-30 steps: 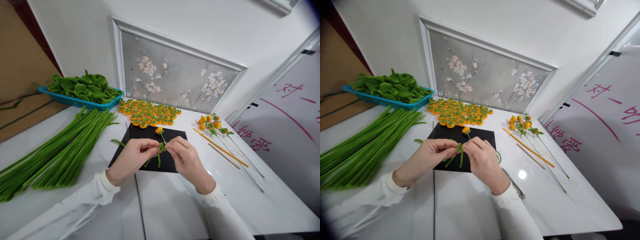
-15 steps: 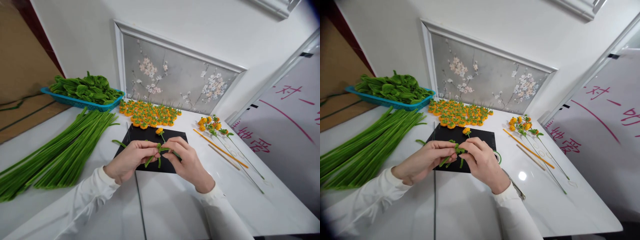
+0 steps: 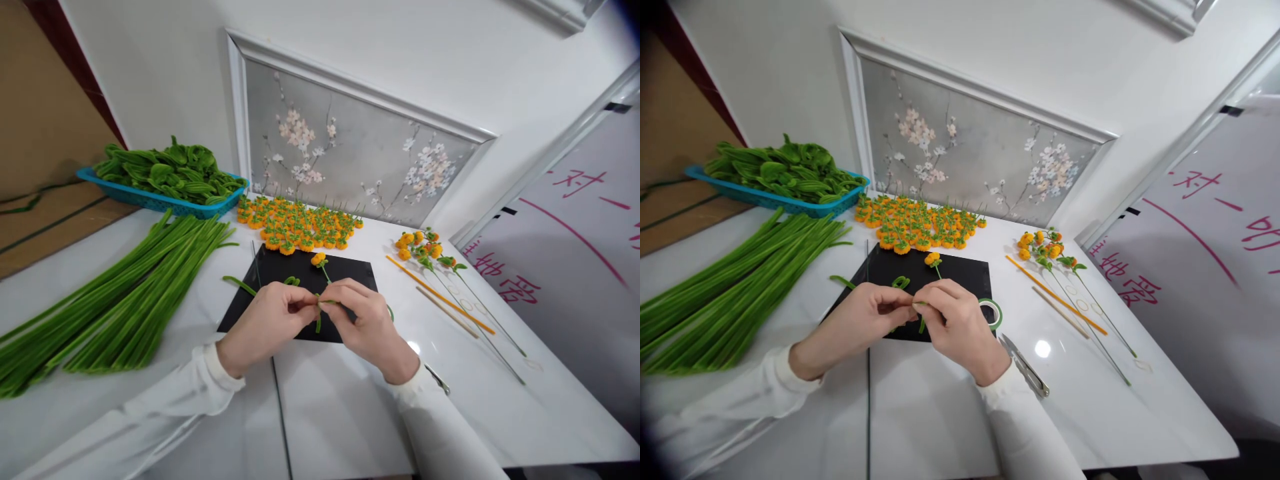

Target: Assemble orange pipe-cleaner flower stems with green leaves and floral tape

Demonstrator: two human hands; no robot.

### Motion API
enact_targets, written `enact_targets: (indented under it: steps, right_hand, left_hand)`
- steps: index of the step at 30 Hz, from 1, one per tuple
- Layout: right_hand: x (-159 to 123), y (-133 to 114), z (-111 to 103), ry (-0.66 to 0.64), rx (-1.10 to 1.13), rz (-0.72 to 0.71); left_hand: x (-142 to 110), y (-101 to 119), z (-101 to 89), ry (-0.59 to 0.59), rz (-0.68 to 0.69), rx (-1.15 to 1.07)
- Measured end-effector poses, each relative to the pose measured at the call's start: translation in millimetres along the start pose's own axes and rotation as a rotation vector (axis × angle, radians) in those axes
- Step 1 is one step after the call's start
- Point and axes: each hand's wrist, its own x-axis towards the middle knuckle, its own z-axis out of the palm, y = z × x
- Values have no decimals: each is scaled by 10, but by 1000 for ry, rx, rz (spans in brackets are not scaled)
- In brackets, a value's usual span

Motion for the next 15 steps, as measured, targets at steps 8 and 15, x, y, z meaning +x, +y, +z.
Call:
enact_targets:
  steps: [8, 15]
  right_hand:
    - [16, 90, 88, 39, 371, 479]
    - [32, 143, 39, -12, 1004, 890]
  left_hand:
    - [-45, 88, 24, 88, 113, 179]
    - [-62, 136, 38, 95, 225, 262]
